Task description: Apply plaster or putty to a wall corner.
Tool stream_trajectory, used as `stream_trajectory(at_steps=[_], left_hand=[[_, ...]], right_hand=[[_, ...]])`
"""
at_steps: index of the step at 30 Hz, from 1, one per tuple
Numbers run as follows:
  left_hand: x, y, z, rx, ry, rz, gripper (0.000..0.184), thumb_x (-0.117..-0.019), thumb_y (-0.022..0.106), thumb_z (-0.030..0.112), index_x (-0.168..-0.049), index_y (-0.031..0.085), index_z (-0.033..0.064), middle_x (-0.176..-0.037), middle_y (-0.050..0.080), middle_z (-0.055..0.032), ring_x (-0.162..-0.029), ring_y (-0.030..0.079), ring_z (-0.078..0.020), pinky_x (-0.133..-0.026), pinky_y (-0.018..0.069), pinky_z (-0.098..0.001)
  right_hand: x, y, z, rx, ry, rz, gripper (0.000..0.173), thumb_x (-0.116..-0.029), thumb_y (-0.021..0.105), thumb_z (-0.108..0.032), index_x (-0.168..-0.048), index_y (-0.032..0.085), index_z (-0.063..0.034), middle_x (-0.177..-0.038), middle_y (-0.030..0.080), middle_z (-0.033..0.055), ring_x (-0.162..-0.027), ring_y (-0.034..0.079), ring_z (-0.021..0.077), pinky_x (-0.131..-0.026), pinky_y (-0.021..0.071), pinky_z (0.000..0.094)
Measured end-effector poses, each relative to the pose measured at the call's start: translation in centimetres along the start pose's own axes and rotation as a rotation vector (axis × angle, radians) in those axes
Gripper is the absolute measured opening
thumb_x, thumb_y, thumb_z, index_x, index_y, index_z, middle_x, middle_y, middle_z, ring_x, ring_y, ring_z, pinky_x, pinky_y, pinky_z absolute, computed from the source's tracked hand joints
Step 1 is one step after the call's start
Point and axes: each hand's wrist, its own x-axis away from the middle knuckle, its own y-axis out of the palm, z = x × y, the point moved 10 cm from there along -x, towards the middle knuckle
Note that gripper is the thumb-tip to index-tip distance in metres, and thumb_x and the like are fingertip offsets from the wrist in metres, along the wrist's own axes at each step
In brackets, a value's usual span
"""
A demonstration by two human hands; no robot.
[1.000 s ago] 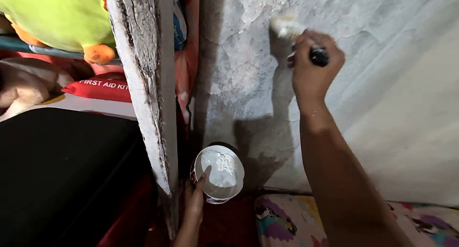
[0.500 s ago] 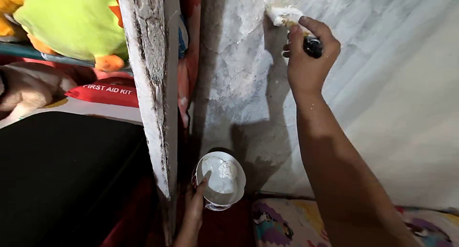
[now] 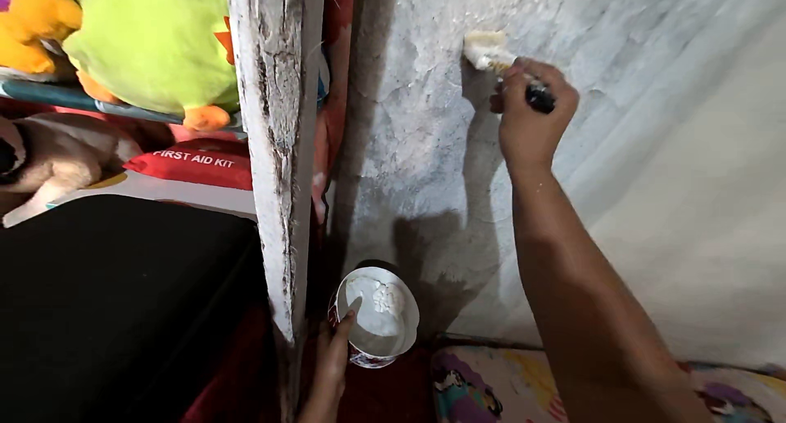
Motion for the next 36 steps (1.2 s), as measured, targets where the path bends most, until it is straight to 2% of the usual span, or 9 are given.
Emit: stream_trajectory(at_steps=[4, 9, 13, 15, 21, 24, 27, 32, 36], left_hand=[[0.3, 0.5, -0.4, -0.061, -0.027, -0.032, 0.064, -0.1000, 0.066, 0.032, -0.153, 0.040, 0.0072, -0.140, 0.057, -0.0186, -0.125, 0.059, -0.0280, -0.101, 0.0517, -0.0484], [1.5, 1.8, -1.6, -0.124, -0.108, -0.081, 0.053, -0.1004, 0.065, 0.034, -0.140, 0.052, 0.0016, -0.126, 0.064, -0.0194, -0.114, 0.064, -0.0278, -0.093, 0.0548, -0.0470], [1.6, 2.5, -2.3, -0.151, -0.144, -0.137, 0.054, -0.1006, 0.064, 0.037, -0.139, 0.052, 0.0018, -0.123, 0.065, -0.0198, -0.110, 0.065, -0.0287, -0.090, 0.0559, -0.0469], [1.6, 2.6, -2.5, -0.155, -0.156, -0.139, 0.054, -0.1010, 0.063, 0.038, -0.140, 0.052, 0.0025, -0.123, 0.065, -0.0199, -0.109, 0.066, -0.0290, -0.089, 0.0561, -0.0469], [1.3, 2.2, -1.9, -0.128, -0.145, -0.105, 0.054, -0.1014, 0.063, 0.038, -0.141, 0.051, 0.0027, -0.124, 0.064, -0.0200, -0.110, 0.065, -0.0287, -0.089, 0.0559, -0.0467], [1.1, 1.9, -2.0, -0.107, -0.170, -0.083, 0.057, -0.1020, 0.061, 0.040, -0.144, 0.049, 0.0036, -0.130, 0.062, -0.0204, -0.116, 0.062, -0.0301, -0.093, 0.0542, -0.0488], [1.0, 1.8, -2.2, -0.059, -0.180, -0.072, 0.052, -0.1042, 0.057, 0.040, -0.142, 0.052, 0.0043, -0.124, 0.065, -0.0192, -0.108, 0.066, -0.0282, -0.085, 0.0566, -0.0453], [1.1, 1.3, -1.3, 0.045, -0.163, -0.070, 0.040, -0.1059, 0.054, 0.030, -0.137, 0.054, 0.0062, -0.106, 0.070, -0.0169, -0.079, 0.068, -0.0216, -0.058, 0.0550, -0.0329], [1.4, 1.6, -0.9, 0.135, -0.189, -0.116, 0.054, -0.1045, 0.056, 0.021, -0.153, 0.033, 0.0164, -0.112, 0.065, -0.0193, -0.077, 0.068, -0.0249, -0.059, 0.0569, -0.0352]], right_hand=[[8.7, 0.9, 2.3, 0.129, 0.011, -0.077, 0.033, -0.1022, 0.060, -0.020, -0.125, 0.068, 0.0025, -0.105, 0.072, 0.0180, -0.081, 0.070, 0.0175, -0.077, 0.0590, 0.0357], [22.1, 1.8, 6.4, 0.136, 0.158, -0.202, 0.029, -0.0956, 0.067, -0.014, -0.115, 0.071, 0.0065, -0.091, 0.073, 0.0183, -0.072, 0.069, 0.0199, -0.069, 0.0595, 0.0360], [18.9, 1.2, 5.0, 0.090, 0.290, -0.272, 0.022, -0.0968, 0.065, -0.015, -0.103, 0.073, 0.0049, -0.083, 0.072, 0.0137, -0.068, 0.069, 0.0165, -0.066, 0.0603, 0.0365], [14.8, 1.5, 4.9, 0.127, 0.354, -0.330, 0.024, -0.0995, 0.062, -0.019, -0.103, 0.073, 0.0013, -0.086, 0.072, 0.0132, -0.071, 0.069, 0.0197, -0.070, 0.0599, 0.0431], [5.9, -1.1, 2.0, -0.016, 0.143, -0.041, 0.027, -0.1022, 0.060, -0.021, -0.109, 0.071, 0.0023, -0.091, 0.073, 0.0084, -0.073, 0.071, 0.0120, -0.072, 0.0634, 0.0339], [10.4, -0.4, 2.9, 0.076, 0.146, -0.128, 0.034, -0.1045, 0.058, -0.024, -0.123, 0.067, 0.0021, -0.099, 0.071, 0.0173, -0.077, 0.069, 0.0202, -0.073, 0.0603, 0.0398], [15.8, 0.5, 5.0, 0.137, 0.190, -0.229, 0.026, -0.1012, 0.062, -0.018, -0.115, 0.071, 0.0020, -0.093, 0.073, 0.0166, -0.074, 0.071, 0.0214, -0.070, 0.0613, 0.0425], [20.5, -3.4, 5.6, -0.295, 0.593, -0.193, 0.024, -0.1011, 0.061, -0.012, -0.122, 0.064, -0.0002, -0.099, 0.074, 0.0092, -0.080, 0.074, 0.0195, -0.074, 0.0651, 0.0375], [25.5, -6.2, 3.6, -0.586, 0.695, -0.171, 0.019, -0.1004, 0.058, -0.018, -0.112, 0.065, -0.0055, -0.098, 0.075, 0.0059, -0.087, 0.073, 0.0192, -0.082, 0.0630, 0.0366]])
